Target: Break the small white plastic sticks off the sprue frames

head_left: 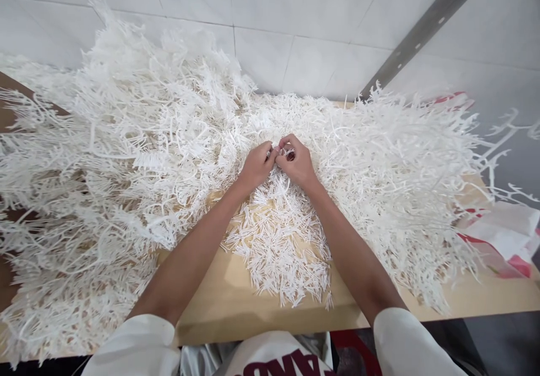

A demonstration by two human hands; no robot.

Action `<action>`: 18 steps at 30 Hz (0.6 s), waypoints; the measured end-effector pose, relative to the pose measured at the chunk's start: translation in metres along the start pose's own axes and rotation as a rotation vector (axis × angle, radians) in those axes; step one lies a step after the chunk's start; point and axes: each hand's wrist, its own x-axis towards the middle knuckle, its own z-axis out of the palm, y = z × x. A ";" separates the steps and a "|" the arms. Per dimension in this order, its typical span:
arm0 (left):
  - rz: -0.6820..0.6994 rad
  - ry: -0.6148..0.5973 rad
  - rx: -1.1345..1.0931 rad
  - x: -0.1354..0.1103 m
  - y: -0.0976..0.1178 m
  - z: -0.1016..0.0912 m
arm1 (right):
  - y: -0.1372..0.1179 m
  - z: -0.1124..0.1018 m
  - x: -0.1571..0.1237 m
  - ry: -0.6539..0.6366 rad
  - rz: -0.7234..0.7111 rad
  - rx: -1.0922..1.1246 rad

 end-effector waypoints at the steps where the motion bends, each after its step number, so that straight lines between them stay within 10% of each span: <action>1: 0.005 0.006 0.004 0.000 -0.001 0.001 | 0.000 0.000 -0.001 -0.002 -0.004 -0.008; 18: 0.010 0.043 0.072 -0.001 -0.003 0.005 | -0.006 0.001 -0.005 0.019 -0.018 -0.191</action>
